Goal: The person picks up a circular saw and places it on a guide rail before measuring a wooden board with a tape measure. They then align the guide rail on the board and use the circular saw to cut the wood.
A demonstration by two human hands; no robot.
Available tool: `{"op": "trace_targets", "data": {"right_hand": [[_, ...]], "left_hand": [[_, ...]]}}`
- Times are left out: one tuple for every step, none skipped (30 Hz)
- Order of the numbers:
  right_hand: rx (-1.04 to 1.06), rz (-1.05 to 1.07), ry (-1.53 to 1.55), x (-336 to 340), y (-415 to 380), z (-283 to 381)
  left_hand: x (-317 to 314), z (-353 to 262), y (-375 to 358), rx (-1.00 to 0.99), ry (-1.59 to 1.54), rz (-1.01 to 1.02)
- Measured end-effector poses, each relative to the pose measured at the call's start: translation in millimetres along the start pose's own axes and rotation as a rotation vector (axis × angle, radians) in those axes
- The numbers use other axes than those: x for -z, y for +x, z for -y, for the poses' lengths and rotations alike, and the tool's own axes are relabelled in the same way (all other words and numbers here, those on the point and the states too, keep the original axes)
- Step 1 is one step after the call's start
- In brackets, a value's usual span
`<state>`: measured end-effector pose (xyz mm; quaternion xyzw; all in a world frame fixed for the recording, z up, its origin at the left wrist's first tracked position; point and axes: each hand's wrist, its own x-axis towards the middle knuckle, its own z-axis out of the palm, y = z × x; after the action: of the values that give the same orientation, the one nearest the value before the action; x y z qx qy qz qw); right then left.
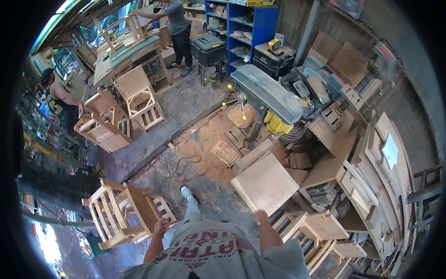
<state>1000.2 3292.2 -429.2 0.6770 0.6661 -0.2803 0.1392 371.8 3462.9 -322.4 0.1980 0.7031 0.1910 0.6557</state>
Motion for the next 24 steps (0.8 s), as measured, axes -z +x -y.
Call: {"op": "trace_targets", "data": {"right_hand": [[0.094,-0.08,-0.094,-8.3,-16.5,11.9],[-0.059,0.174,0.192,-10.9,-20.3,26.1],[-0.254,0.281,0.45,-10.9,-23.0,40.6],[-0.647,0.331,0.88,-3.4,-23.2,60.3],[-0.989,0.332,1.17,3.8,-17.8,81.0],[-1.109,0.349,1.261,12.7,-11.0,102.5],[-1.088,0.377,1.289,17.7,2.2,118.0],[-1.068,0.405,1.316,28.1,14.8,135.1],[-1.041,0.417,1.334,47.0,34.9,141.0],[-0.807,0.268,1.384,81.5,37.7,153.0],[-0.571,0.12,1.43,109.9,40.1,163.4],[-0.42,-0.003,1.407,144.1,53.8,173.6],[-0.474,0.001,1.444,170.3,80.9,182.7],[-0.529,0.003,1.481,196.1,108.0,191.6],[-0.782,0.128,1.565,214.4,154.8,193.2],[-0.86,0.133,1.674,232.3,183.8,191.7],[-0.937,0.142,1.779,248.0,208.0,186.7],[-0.921,0.088,1.724,266.1,228.1,184.5],[-0.907,0.036,1.666,286.7,245.6,184.4],[-0.917,-0.012,1.636,310.2,264.5,183.1],[-0.925,-0.065,1.602,327.3,281.9,181.8],[-0.774,-0.069,1.416,337.1,300.7,175.3],[-0.625,-0.077,1.227,330.9,324.2,156.4],[-0.551,-0.096,1.101,338.7,346.2,143.3]], "left_hand": [[6.9,-25.5,16.5,0.035,0.047,0.022],[10.6,-54.4,34.6,0.07,0.096,0.049],[10.0,-86.2,53.6,0.104,0.146,0.08],[4.3,-117.0,68.9,0.074,0.227,-0.047],[5.8,-151.2,102.4,0.112,0.214,-0.013],[18.9,-182.0,155.9,0.153,0.202,0.02],[23.6,-223.2,166.0,0.203,0.198,0.045],[7.1,-265.2,182.8,0.098,0.196,-0.173],[14.1,-306.7,239.4,0.099,0.179,-0.069],[21.5,-339.7,285.6,0.113,0.163,0.031],[-10.0,-395.7,283.9,-0.121,0.177,0.022],[-35.0,-434.7,317.7,-0.357,0.279,0.067],[-58.4,-472.1,353.9,-0.598,0.371,0.09],[-85.0,-511.4,392.3,-0.583,0.591,0.024],[-129.9,-553.4,384.0,-0.471,0.355,0.235],[-168.8,-591.8,388.8,-0.454,0.447,0.284],[-221.0,-630.4,349.2,-0.532,0.394,0.253],[-253.6,-648.7,362.3,-0.601,0.382,0.344],[-285.0,-675.2,343.1,-0.575,0.521,0.358],[-313.3,-682.6,354.2,-0.563,0.493,0.427],[-336.8,-685.7,365.3,-0.554,0.46,0.499],[-358.7,-687.5,364.1,-0.585,0.592,0.529],[-376.6,-696.3,364.9,-0.62,0.724,0.561],[-388.7,-708.2,378.0,-0.692,0.875,0.684]]}}
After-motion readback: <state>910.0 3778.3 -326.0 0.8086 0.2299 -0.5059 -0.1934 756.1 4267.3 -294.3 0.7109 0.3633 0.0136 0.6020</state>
